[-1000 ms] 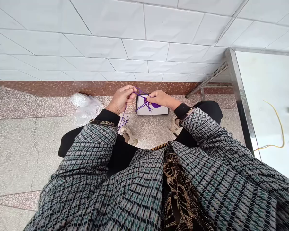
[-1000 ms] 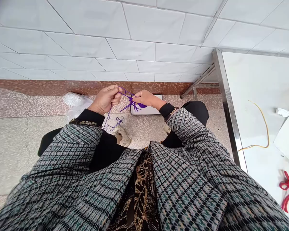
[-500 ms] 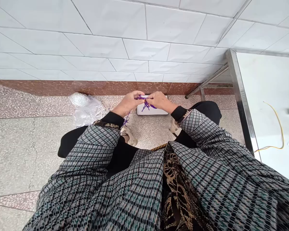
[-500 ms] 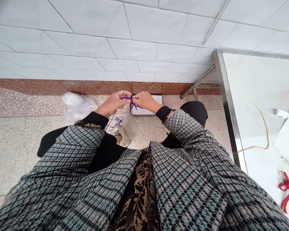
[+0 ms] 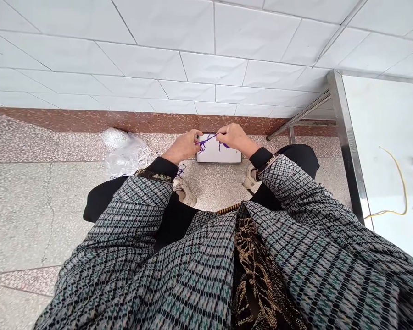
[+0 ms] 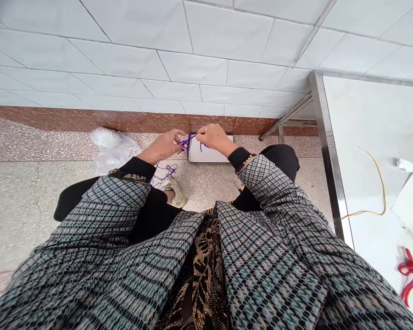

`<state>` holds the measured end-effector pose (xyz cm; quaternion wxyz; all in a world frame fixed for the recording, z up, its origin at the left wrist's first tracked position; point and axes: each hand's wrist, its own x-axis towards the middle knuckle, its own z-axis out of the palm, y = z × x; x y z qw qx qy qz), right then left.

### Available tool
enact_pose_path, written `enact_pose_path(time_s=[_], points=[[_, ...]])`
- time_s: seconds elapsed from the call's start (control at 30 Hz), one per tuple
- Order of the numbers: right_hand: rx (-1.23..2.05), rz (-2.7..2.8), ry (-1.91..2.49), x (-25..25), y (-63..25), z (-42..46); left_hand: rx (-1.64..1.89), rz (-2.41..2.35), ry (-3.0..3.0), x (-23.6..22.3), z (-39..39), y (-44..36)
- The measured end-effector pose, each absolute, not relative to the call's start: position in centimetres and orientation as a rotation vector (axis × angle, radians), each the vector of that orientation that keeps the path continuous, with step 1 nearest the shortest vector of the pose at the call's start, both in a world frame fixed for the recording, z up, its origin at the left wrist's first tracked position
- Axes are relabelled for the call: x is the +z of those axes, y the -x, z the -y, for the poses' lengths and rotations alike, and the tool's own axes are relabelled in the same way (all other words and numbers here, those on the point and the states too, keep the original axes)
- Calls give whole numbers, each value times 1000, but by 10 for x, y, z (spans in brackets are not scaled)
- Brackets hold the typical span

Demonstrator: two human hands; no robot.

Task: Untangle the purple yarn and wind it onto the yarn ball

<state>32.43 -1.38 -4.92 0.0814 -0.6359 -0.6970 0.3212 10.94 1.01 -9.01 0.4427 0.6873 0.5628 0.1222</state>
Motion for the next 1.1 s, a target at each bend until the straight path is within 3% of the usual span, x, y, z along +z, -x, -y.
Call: enact_pose_path(time_s=[0.17, 0.37, 0.6, 0.73, 0.9, 1.1], points=[[1154, 1942, 1924, -42, -346, 4, 195, -1428, -1753, -97, -13, -94], [722, 2218, 2200, -37, -359, 7, -165, -1312, -1886, -111, -8, -80], [588, 2209, 2209, -37, -359, 8, -338, -894, -1697, -114, 0, -68], [1050, 1950, 2059, -33, -373, -1, -50, -869, -1337, -109, -1, -54], [1748, 1189, 1635, -37, -377, 3, 181, -897, -1240, -93, -1, -44], [1905, 834, 1296, -44, -364, 11, 461, -919, -1279, -90, -3, -54]])
